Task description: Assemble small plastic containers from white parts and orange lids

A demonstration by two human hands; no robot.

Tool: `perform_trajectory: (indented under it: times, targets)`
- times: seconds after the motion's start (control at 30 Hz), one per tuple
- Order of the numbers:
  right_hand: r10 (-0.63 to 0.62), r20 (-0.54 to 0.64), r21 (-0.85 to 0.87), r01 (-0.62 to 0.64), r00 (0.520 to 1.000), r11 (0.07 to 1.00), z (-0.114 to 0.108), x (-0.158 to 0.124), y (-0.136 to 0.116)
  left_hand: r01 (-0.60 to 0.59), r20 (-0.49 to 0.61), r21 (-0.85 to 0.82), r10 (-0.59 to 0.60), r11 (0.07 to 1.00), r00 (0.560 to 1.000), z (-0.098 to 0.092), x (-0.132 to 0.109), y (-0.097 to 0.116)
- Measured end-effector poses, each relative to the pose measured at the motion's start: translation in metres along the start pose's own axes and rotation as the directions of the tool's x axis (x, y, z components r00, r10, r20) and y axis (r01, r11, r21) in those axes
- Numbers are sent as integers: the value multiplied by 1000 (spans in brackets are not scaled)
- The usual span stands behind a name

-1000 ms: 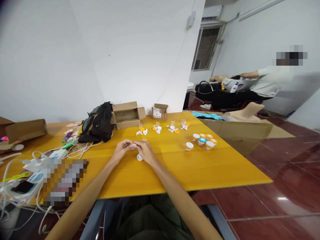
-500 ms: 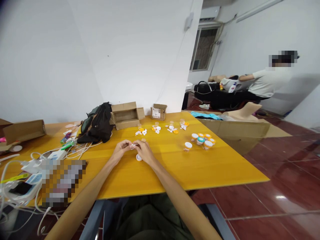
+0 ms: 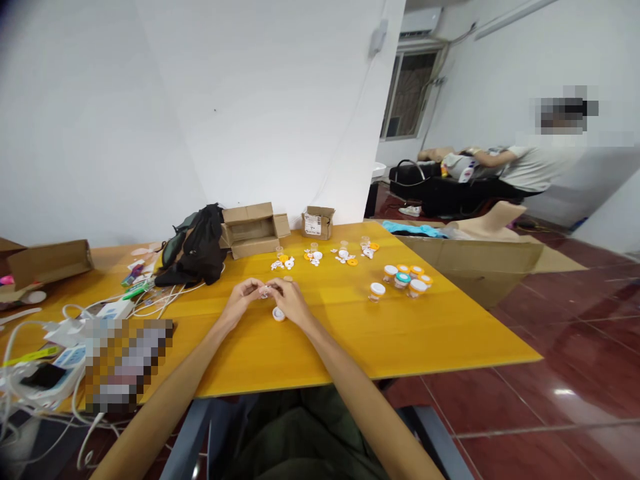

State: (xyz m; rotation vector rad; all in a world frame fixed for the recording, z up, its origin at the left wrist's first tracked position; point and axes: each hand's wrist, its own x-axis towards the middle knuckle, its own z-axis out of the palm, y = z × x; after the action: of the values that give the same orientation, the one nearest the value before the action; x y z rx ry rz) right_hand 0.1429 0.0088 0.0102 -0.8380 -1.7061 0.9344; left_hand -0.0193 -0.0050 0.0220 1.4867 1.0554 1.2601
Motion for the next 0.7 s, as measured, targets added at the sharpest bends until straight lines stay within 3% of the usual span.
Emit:
perform_trajectory:
  times: [0.1,0.23,0.4,0.53,0.7]
  targets:
    - [29,-46,49,-27,999,998,-2,2,5,-50,-28,78,52,996,998,-2,2,-3]
    - [78,-83,123,-67,994,990,-6,5,13,-206,-77,346,246,915,966,-7,5,-14]
    - [134,-90,139,-121,987,983,-9,6,19,-271,-2,559,328,783,945,-12,6,-29]
    - [199,-109,172,-178,974,969,-6,7,21,-253,34,504,274,826,961,-10,5,-27]
    - [205,-91,189,-185,975,964,-3,7,19,-129,46,275,121,953,992,-1,3,-14]
